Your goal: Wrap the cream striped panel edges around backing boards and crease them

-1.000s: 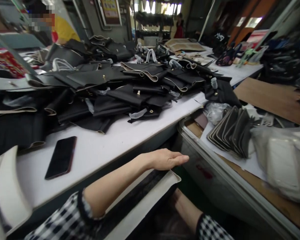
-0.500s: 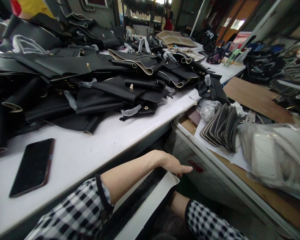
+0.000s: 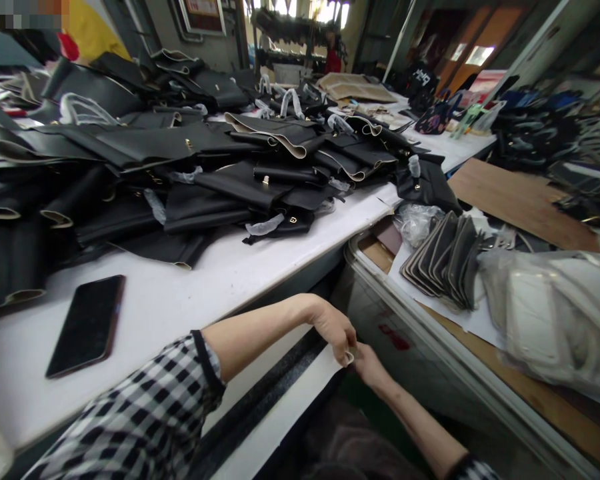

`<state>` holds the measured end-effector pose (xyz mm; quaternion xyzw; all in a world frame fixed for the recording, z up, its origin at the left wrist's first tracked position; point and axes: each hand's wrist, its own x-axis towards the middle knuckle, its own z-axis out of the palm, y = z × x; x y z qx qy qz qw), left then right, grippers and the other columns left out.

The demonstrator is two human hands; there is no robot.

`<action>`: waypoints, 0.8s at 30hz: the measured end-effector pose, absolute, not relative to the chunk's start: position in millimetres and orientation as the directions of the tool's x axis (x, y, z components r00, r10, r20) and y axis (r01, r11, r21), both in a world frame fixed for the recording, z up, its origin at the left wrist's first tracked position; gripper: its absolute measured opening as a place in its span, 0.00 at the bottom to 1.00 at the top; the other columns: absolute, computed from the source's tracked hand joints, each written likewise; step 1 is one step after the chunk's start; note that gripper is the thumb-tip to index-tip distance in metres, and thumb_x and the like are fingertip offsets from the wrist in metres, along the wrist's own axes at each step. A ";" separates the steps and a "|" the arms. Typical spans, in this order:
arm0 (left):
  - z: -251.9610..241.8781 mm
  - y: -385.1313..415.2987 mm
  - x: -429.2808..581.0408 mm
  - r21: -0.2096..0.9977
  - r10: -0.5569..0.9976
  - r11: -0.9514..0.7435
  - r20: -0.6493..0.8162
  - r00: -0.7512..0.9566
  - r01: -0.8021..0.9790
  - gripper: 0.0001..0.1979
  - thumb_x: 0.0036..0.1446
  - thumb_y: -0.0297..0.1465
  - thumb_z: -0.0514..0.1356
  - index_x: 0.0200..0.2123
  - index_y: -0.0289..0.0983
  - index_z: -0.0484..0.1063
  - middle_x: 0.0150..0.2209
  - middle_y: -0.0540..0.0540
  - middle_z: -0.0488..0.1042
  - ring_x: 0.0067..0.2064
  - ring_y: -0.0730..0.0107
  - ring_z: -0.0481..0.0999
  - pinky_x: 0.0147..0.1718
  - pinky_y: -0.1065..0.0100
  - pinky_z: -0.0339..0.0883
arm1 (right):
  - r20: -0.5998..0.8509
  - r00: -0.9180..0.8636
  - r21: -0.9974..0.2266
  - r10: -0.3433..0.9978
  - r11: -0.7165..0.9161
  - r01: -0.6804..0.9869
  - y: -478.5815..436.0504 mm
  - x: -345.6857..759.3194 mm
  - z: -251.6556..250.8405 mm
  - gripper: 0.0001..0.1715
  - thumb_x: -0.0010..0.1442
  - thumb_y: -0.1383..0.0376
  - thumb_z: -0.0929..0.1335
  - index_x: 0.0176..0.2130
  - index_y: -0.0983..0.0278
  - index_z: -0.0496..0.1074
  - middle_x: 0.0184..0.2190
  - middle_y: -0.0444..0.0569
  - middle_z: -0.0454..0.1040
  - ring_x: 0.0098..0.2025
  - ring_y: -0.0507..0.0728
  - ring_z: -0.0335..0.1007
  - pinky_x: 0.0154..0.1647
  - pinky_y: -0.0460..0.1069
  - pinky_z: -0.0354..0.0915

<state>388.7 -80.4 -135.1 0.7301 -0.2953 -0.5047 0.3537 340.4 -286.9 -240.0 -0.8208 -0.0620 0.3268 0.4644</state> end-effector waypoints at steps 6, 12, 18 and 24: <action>-141.0 -80.3 390.6 0.822 -0.800 -0.569 -0.554 0.230 0.000 0.43 0.40 0.28 0.66 0.61 0.23 0.59 0.46 0.39 0.79 0.50 0.54 0.76 0.46 0.63 0.70 | -0.679 0.585 -0.706 0.443 -0.611 -0.358 -369.6 352.1 -167.9 0.29 0.59 0.40 0.63 0.29 0.63 0.67 0.19 0.49 0.71 0.16 0.52 0.67 0.16 0.46 0.56; -138.5 -78.5 393.8 0.802 -0.793 -0.597 -0.584 0.174 -0.025 0.49 0.42 0.29 0.66 0.65 0.19 0.50 0.54 0.33 0.73 0.56 0.53 0.72 0.54 0.63 0.65 | -0.762 0.228 -0.645 0.606 -0.677 -0.356 -333.8 344.8 -135.8 0.28 0.60 0.41 0.64 0.39 0.64 0.67 0.20 0.44 0.71 0.14 0.48 0.64 0.13 0.40 0.59; -134.2 -77.3 396.4 0.767 -0.770 -0.632 -0.607 0.195 -0.108 0.50 0.43 0.33 0.66 0.65 0.17 0.49 0.59 0.28 0.67 0.59 0.47 0.68 0.56 0.59 0.64 | -0.780 0.215 -0.626 0.588 -0.726 -0.286 -310.7 349.2 -157.8 0.30 0.61 0.40 0.62 0.38 0.65 0.66 0.16 0.41 0.69 0.10 0.47 0.58 0.08 0.39 0.55; -138.0 -75.3 397.9 0.767 -0.776 -0.627 -0.600 0.197 -0.134 0.50 0.47 0.36 0.64 0.67 0.21 0.45 0.62 0.31 0.63 0.62 0.53 0.66 0.56 0.65 0.63 | -0.795 0.221 -0.605 0.565 -0.709 -0.362 -308.7 341.4 -160.9 0.31 0.61 0.40 0.61 0.37 0.65 0.67 0.15 0.42 0.69 0.09 0.48 0.59 0.07 0.39 0.54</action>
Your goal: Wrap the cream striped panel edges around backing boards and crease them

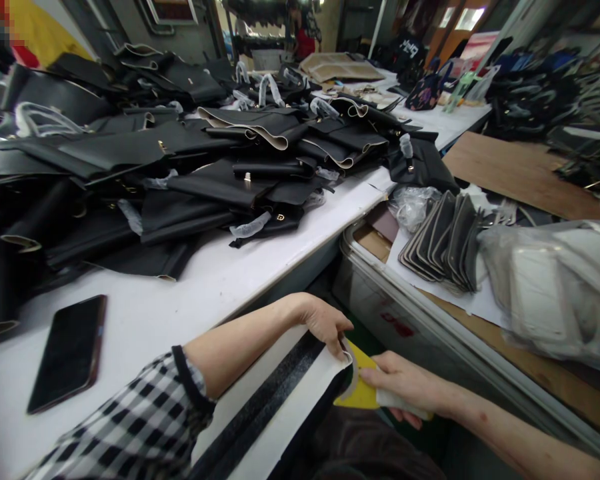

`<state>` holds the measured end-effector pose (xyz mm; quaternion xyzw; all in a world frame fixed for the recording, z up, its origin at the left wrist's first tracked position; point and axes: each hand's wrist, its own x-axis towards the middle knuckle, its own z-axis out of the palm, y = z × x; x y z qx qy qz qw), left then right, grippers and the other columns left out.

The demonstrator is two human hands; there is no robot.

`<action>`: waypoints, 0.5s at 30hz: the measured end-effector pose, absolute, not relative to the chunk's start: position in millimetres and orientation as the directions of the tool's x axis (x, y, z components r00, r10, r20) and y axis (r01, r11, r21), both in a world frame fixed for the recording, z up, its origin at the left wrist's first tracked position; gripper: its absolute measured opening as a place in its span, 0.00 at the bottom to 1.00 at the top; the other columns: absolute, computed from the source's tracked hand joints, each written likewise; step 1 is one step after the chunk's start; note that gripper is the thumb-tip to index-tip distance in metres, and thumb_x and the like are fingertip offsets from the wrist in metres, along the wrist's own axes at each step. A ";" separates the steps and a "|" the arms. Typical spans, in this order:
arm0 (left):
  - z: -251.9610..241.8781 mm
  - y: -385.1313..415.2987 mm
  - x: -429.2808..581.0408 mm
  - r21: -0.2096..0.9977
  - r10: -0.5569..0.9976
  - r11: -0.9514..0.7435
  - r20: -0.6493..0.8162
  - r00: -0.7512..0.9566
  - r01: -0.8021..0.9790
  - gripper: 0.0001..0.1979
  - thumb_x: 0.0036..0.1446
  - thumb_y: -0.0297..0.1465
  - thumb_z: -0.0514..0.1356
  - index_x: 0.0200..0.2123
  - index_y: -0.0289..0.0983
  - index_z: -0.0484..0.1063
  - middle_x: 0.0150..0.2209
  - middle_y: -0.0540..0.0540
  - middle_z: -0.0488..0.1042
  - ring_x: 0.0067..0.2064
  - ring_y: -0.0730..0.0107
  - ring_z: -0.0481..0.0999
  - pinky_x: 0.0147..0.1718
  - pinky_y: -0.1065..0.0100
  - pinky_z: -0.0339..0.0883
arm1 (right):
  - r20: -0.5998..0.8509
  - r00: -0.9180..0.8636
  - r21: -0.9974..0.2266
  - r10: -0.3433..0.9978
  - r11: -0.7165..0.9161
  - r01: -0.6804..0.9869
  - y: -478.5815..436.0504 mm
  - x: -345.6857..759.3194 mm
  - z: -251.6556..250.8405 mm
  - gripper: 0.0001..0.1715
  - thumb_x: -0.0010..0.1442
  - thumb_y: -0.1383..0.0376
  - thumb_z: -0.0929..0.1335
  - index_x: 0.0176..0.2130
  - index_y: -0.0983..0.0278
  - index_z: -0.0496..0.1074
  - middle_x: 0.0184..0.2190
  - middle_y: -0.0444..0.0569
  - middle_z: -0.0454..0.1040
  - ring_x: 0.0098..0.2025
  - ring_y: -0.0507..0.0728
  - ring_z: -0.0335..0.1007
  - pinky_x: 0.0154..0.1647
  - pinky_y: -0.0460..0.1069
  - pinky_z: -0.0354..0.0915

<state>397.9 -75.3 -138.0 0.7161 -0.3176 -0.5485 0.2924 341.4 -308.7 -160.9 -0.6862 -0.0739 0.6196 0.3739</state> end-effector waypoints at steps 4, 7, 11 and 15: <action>-138.0 -74.2 398.8 0.778 -0.783 -0.616 -0.589 0.200 -0.122 0.49 0.47 0.37 0.65 0.66 0.19 0.48 0.58 0.30 0.68 0.58 0.50 0.70 0.52 0.63 0.67 | -0.808 0.234 -0.586 0.540 -0.699 -0.410 -303.5 332.8 -157.8 0.31 0.62 0.40 0.61 0.38 0.65 0.68 0.14 0.42 0.68 0.09 0.48 0.58 0.07 0.39 0.54; -138.3 -73.5 399.7 0.787 -0.797 -0.600 -0.570 0.201 -0.145 0.48 0.47 0.38 0.66 0.65 0.20 0.52 0.56 0.31 0.71 0.55 0.48 0.72 0.49 0.62 0.69 | -0.813 0.252 -0.578 0.525 -0.677 -0.456 -300.8 325.4 -159.4 0.32 0.61 0.39 0.61 0.39 0.65 0.68 0.14 0.43 0.69 0.09 0.48 0.58 0.07 0.39 0.55; -138.7 -71.9 400.9 0.780 -0.797 -0.600 -0.559 0.229 -0.181 0.44 0.48 0.35 0.66 0.63 0.19 0.55 0.56 0.30 0.71 0.55 0.50 0.72 0.49 0.63 0.68 | -0.816 0.267 -0.573 0.513 -0.654 -0.494 -298.1 319.0 -161.3 0.34 0.60 0.37 0.61 0.39 0.66 0.69 0.15 0.44 0.69 0.09 0.49 0.59 0.07 0.40 0.55; -139.7 -70.3 401.5 0.799 -0.820 -0.568 -0.527 0.223 -0.198 0.31 0.52 0.31 0.65 0.58 0.25 0.66 0.49 0.39 0.77 0.50 0.57 0.76 0.48 0.67 0.68 | -0.824 0.236 -0.556 0.515 -0.653 -0.514 -294.2 320.2 -156.7 0.34 0.61 0.39 0.61 0.37 0.66 0.70 0.14 0.44 0.69 0.09 0.50 0.60 0.07 0.40 0.55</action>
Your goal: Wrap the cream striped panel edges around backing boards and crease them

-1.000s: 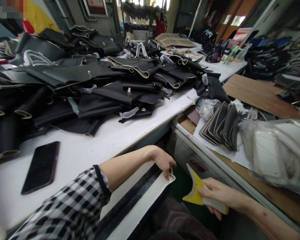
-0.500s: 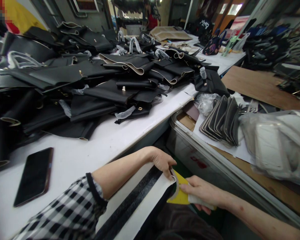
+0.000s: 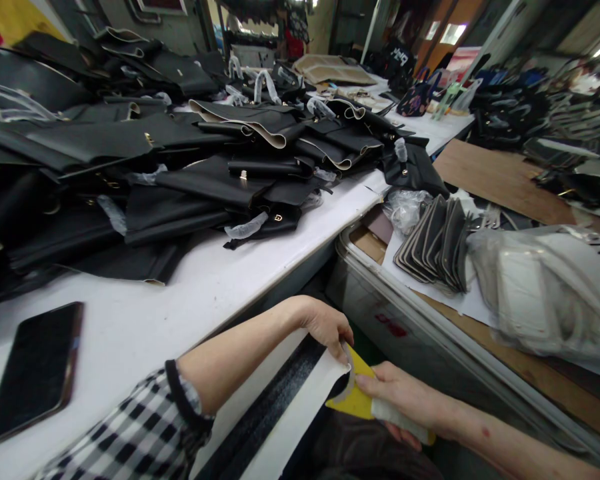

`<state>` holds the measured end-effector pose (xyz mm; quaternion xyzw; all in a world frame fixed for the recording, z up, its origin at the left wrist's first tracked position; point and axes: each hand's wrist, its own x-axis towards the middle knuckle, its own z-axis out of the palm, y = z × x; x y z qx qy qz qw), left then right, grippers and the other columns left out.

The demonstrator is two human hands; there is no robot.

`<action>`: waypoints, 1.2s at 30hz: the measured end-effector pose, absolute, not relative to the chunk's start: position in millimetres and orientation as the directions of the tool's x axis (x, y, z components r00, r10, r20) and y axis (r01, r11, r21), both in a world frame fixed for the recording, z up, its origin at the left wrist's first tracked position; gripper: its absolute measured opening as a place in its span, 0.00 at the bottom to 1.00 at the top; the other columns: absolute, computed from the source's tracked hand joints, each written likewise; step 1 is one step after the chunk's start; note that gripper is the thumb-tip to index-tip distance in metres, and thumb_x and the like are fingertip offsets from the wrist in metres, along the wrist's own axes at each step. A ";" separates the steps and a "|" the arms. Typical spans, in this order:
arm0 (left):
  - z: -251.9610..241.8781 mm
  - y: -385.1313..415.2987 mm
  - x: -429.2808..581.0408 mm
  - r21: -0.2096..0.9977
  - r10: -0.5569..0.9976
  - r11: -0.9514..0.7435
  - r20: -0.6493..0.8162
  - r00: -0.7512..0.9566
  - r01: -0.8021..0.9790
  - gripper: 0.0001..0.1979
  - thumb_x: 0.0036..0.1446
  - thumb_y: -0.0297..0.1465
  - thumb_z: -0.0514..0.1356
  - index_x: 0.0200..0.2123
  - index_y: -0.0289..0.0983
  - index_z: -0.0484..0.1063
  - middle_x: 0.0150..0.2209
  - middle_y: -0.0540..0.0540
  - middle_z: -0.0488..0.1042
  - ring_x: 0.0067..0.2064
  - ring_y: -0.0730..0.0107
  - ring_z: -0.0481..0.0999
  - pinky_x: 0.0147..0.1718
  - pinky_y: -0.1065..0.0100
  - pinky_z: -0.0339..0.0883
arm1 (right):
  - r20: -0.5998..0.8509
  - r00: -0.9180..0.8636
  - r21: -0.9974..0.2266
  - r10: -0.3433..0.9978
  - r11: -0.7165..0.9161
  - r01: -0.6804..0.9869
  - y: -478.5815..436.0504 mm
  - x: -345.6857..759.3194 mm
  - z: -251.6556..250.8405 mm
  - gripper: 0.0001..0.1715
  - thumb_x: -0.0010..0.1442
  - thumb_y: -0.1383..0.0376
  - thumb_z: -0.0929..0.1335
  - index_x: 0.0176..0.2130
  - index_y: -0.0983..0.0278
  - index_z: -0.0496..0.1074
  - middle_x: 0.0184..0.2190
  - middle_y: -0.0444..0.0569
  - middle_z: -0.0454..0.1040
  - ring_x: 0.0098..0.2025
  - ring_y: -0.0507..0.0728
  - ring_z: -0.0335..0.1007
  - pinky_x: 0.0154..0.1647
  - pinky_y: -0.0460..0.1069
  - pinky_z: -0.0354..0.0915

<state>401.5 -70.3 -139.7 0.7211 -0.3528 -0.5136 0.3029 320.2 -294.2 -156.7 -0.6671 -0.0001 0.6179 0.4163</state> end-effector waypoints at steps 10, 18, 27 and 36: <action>-138.8 -64.6 401.7 0.807 -0.839 -0.541 -0.496 0.223 -0.239 0.19 0.54 0.27 0.65 0.50 0.32 0.75 0.40 0.48 0.81 0.44 0.65 0.78 0.42 0.72 0.68 | -0.857 0.249 -0.510 0.451 -0.669 -0.542 -280.2 315.2 -151.2 0.32 0.62 0.40 0.60 0.39 0.65 0.68 0.13 0.44 0.68 0.09 0.50 0.59 0.08 0.41 0.56; -128.6 -69.5 396.4 0.744 -0.813 -0.582 -0.522 0.257 -0.329 0.21 0.53 0.32 0.67 0.51 0.36 0.75 0.49 0.47 0.78 0.49 0.65 0.76 0.47 0.73 0.66 | -0.859 0.223 -0.501 0.461 -0.666 -0.553 -264.7 309.5 -155.0 0.35 0.58 0.36 0.61 0.34 0.65 0.66 0.13 0.45 0.68 0.09 0.51 0.60 0.08 0.42 0.58; -105.8 -81.4 389.6 0.556 -0.689 -0.724 -0.608 0.395 -0.408 0.16 0.58 0.43 0.61 0.43 0.42 0.81 0.41 0.45 0.81 0.42 0.59 0.78 0.43 0.66 0.67 | -0.806 0.284 -0.559 0.519 -0.512 -0.652 -249.5 288.9 -152.7 0.37 0.59 0.37 0.60 0.24 0.66 0.66 0.11 0.46 0.65 0.09 0.50 0.59 0.07 0.41 0.54; -114.0 -74.7 394.5 0.484 -0.535 -0.844 -0.725 0.433 -0.232 0.21 0.48 0.48 0.66 0.38 0.38 0.82 0.35 0.46 0.81 0.37 0.62 0.77 0.39 0.68 0.70 | -0.791 0.284 -0.547 0.542 -0.418 -0.725 -241.5 272.3 -157.3 0.42 0.57 0.33 0.58 0.21 0.67 0.65 0.10 0.49 0.65 0.10 0.53 0.61 0.07 0.44 0.55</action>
